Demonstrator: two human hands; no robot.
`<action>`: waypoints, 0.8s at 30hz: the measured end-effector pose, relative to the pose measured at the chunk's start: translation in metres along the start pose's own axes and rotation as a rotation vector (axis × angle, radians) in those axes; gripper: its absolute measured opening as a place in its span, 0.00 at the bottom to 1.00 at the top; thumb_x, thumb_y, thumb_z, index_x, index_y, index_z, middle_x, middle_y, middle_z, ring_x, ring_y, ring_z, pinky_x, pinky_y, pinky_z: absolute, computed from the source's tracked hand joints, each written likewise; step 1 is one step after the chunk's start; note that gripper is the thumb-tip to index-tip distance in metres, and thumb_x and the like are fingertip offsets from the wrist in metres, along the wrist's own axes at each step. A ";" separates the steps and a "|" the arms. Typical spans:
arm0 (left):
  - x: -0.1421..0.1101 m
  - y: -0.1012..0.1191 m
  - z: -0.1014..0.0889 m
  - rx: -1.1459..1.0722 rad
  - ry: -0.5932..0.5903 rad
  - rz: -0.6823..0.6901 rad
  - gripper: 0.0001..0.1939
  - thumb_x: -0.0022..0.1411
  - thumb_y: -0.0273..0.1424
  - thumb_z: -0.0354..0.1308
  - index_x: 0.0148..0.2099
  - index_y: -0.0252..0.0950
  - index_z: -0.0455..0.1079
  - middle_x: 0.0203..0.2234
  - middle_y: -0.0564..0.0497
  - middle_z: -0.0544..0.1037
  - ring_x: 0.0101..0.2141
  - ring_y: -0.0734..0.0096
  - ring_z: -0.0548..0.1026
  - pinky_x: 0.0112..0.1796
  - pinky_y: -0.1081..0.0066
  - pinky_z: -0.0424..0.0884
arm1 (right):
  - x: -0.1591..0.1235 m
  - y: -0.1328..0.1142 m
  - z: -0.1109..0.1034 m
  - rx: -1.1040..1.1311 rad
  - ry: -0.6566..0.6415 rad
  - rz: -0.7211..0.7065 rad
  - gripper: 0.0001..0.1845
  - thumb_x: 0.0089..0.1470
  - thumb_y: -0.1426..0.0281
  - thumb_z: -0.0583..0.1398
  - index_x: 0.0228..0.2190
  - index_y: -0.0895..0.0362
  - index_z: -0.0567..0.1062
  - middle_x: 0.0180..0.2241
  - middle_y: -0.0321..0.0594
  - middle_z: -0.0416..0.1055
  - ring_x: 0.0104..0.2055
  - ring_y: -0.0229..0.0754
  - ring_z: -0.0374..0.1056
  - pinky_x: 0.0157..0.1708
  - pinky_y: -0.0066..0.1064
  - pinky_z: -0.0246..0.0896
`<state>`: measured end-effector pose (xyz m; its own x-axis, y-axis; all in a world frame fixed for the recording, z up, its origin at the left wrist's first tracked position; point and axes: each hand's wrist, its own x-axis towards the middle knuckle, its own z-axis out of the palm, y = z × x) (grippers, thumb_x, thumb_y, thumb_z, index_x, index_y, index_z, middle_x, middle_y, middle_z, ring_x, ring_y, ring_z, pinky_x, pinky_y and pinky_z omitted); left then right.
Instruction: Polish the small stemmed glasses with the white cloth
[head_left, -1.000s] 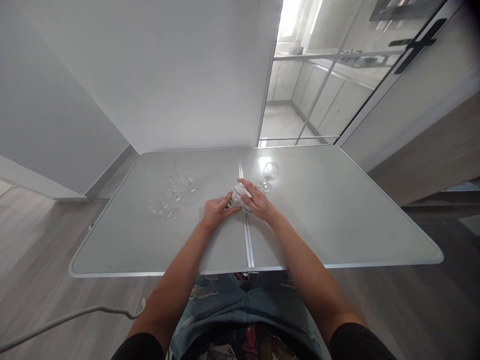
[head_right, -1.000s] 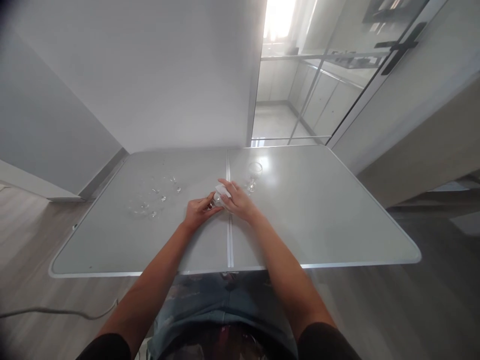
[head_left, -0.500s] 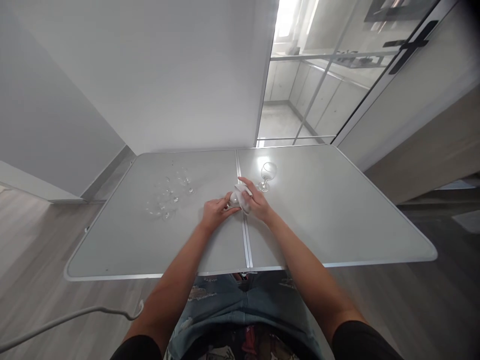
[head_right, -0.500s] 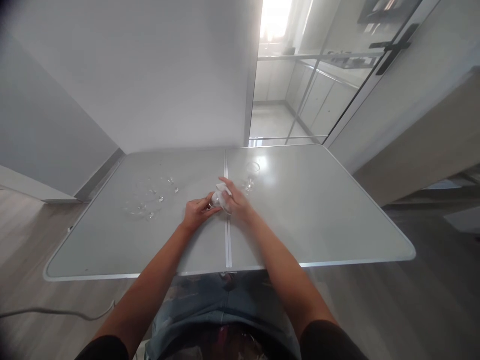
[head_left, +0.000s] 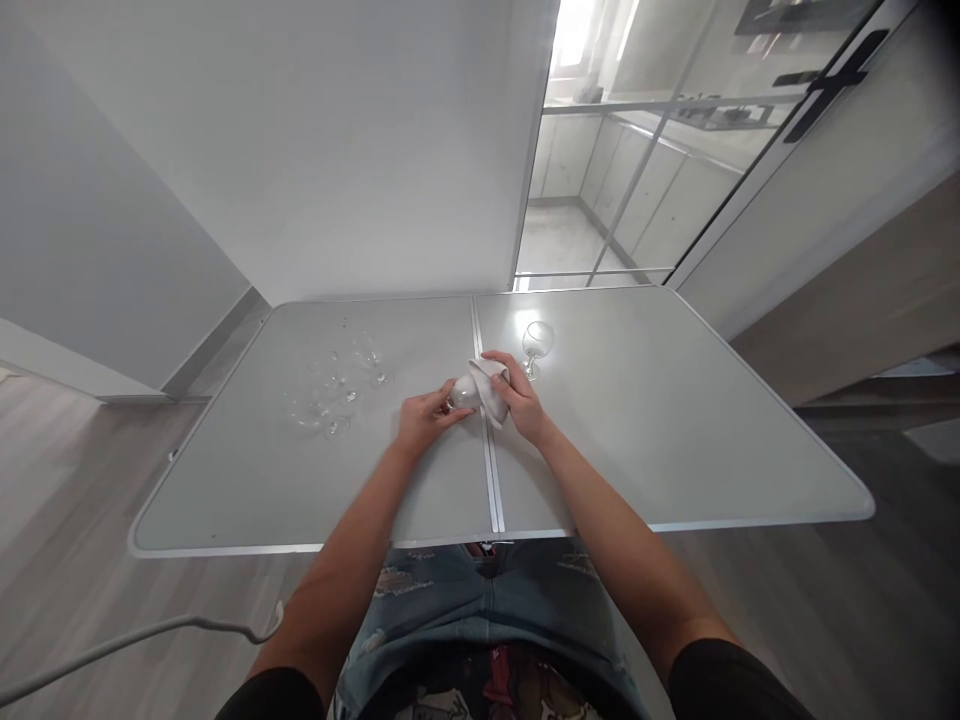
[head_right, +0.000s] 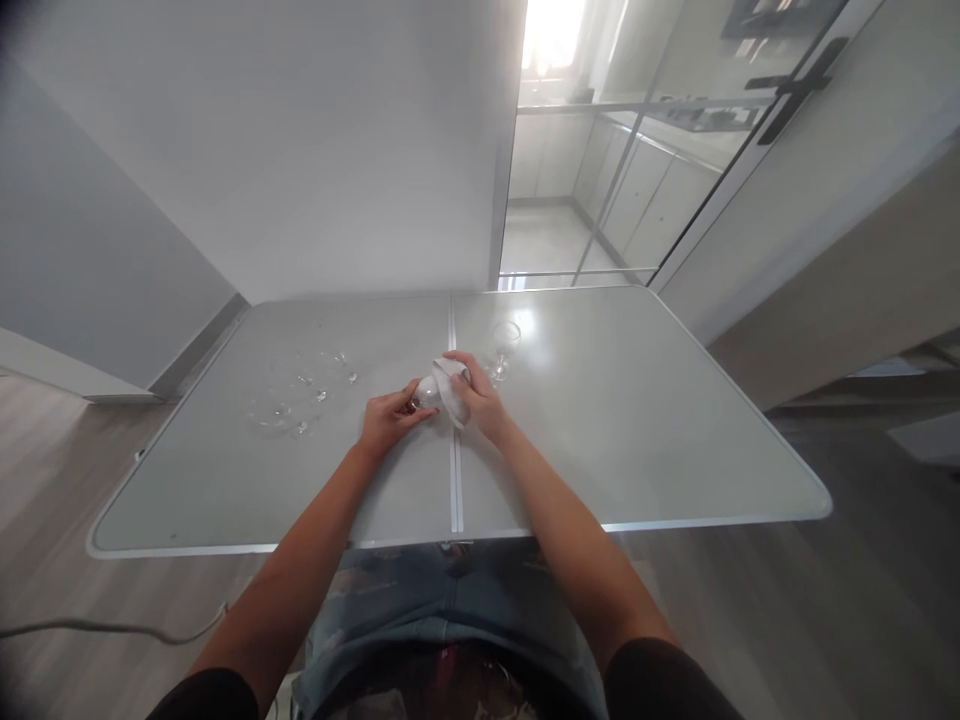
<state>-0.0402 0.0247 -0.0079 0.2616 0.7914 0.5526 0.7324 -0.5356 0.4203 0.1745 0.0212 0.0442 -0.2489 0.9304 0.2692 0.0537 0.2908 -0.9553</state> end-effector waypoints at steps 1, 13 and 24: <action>0.000 -0.001 0.000 0.009 0.012 0.010 0.30 0.60 0.54 0.62 0.55 0.39 0.76 0.22 0.53 0.78 0.23 0.75 0.74 0.29 0.75 0.65 | 0.000 0.001 0.002 -0.044 -0.017 -0.023 0.24 0.65 0.53 0.52 0.58 0.50 0.66 0.34 0.38 0.70 0.34 0.42 0.64 0.38 0.34 0.63; 0.001 0.003 0.002 0.054 -0.016 0.093 0.30 0.59 0.55 0.62 0.54 0.39 0.77 0.21 0.52 0.78 0.23 0.73 0.75 0.28 0.74 0.63 | 0.004 -0.001 -0.004 0.087 -0.042 0.084 0.17 0.64 0.54 0.53 0.44 0.52 0.72 0.32 0.35 0.67 0.31 0.39 0.62 0.31 0.29 0.61; -0.001 -0.003 0.001 0.146 0.000 0.116 0.28 0.61 0.53 0.62 0.55 0.40 0.77 0.22 0.50 0.80 0.22 0.70 0.76 0.27 0.72 0.62 | 0.006 0.003 0.006 -0.212 -0.119 0.010 0.18 0.66 0.58 0.50 0.50 0.52 0.71 0.30 0.37 0.69 0.32 0.42 0.63 0.36 0.33 0.60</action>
<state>-0.0424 0.0257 -0.0108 0.3493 0.7267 0.5915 0.7808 -0.5747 0.2450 0.1676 0.0266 0.0425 -0.3587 0.9042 0.2317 0.2551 0.3338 -0.9075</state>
